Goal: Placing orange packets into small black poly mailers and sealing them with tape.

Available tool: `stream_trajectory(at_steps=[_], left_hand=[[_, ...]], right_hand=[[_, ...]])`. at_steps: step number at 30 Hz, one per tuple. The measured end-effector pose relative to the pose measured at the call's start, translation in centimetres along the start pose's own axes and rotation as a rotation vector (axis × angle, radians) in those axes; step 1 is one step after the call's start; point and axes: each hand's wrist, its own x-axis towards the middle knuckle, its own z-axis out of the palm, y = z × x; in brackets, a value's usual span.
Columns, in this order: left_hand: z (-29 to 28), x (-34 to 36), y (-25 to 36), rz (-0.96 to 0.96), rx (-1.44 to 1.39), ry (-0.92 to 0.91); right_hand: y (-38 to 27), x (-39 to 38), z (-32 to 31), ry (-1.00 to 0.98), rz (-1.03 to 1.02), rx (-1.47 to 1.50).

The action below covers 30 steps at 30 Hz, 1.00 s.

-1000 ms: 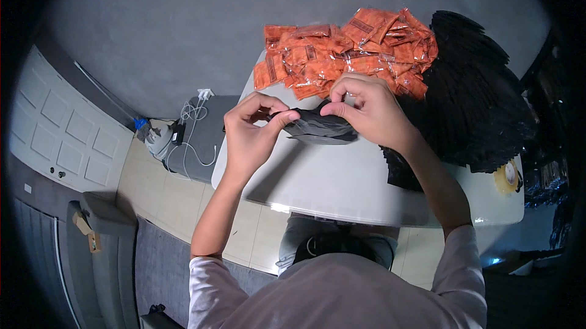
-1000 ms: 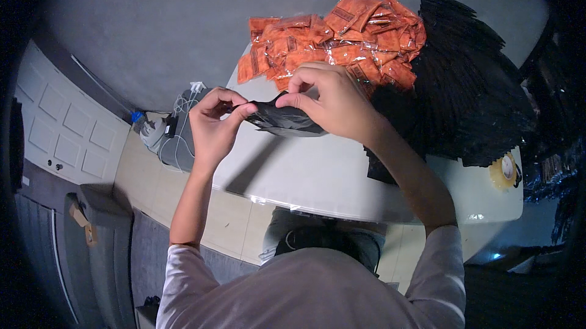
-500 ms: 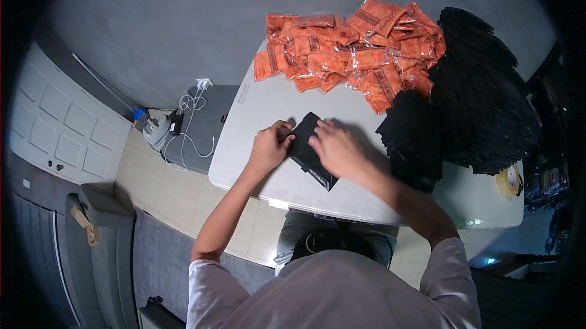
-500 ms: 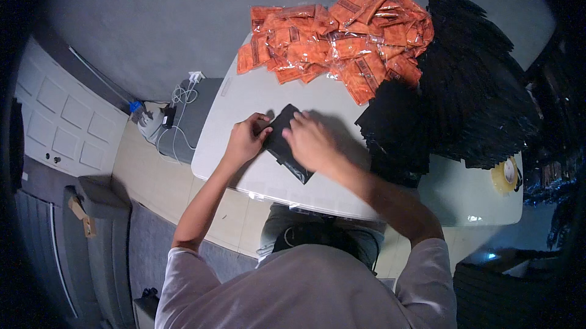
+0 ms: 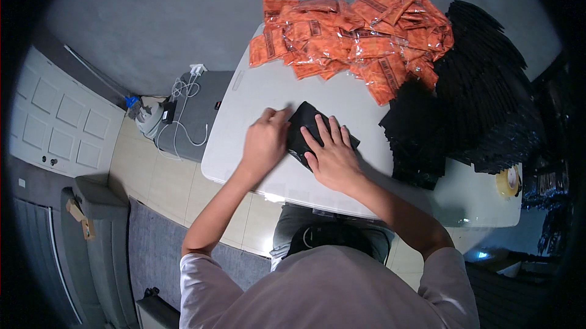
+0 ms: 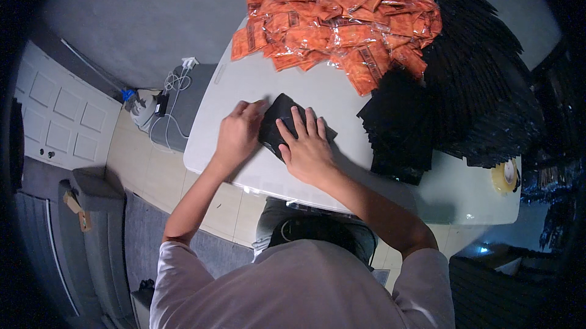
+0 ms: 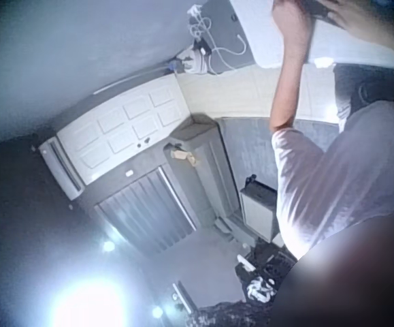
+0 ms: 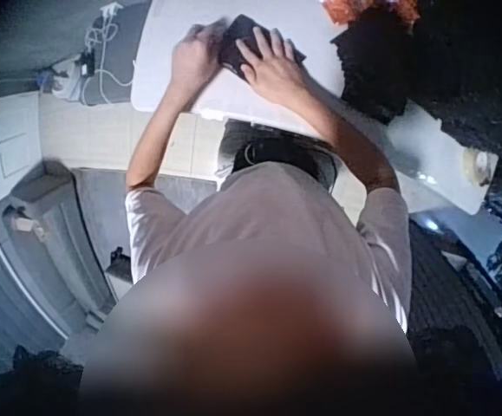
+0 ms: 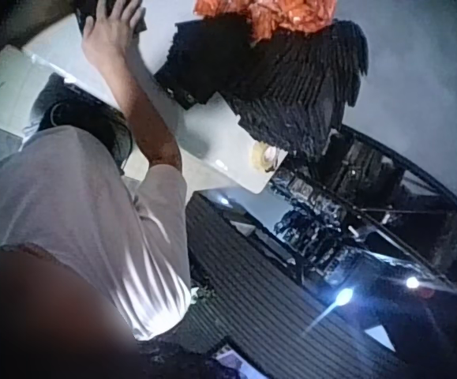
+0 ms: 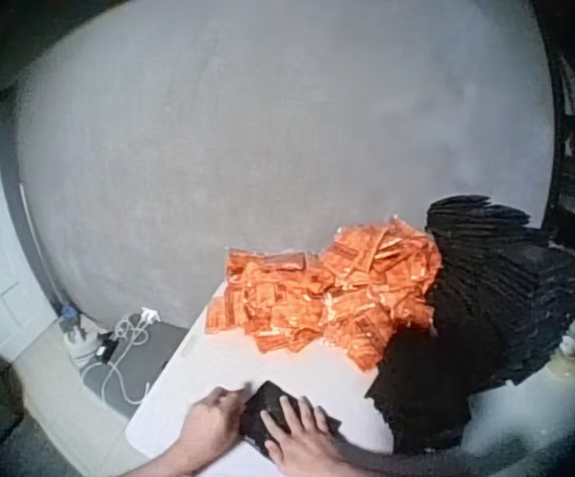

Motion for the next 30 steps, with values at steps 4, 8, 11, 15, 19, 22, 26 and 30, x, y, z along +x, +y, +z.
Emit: stream_trajectory(at_steps=[4, 8, 11, 15, 19, 22, 26, 30], left_hand=[[2.9, -0.3, 5.7, 0.271, -0.257, -0.152], [6.3, -0.5, 5.7, 0.277, -0.172, -0.291], [5.8, -0.6, 5.2, 0.153, -0.208, -0.37], [6.2, 0.3, 4.1, 0.113, -0.195, -0.39], [5.6, 1.2, 2.4, 0.012, 0.027, -0.429], [5.5, 1.6, 1.4, 0.03, 0.128, -0.422], [5.3, 1.4, -0.4, -0.034, 0.241, -0.321], [5.6, 0.6, -2.2, -0.097, 0.374, -0.254]], right_hand=[[0.8, -0.1, 1.4, 0.015, -0.003, 0.04], [1.7, -0.3, 2.6, 0.139, -0.077, -0.052], [0.9, -0.4, 1.7, 0.027, -0.052, -0.04], [0.7, -0.1, 1.4, 0.007, 0.002, 0.021], [-0.3, 0.4, 0.2, -0.075, 0.072, -0.034], [0.0, 0.5, 0.8, -0.024, 0.089, -0.035], [0.6, 2.0, -1.1, -0.082, 0.076, 0.095], [1.2, 6.0, -2.1, 0.097, 0.175, 0.335]])
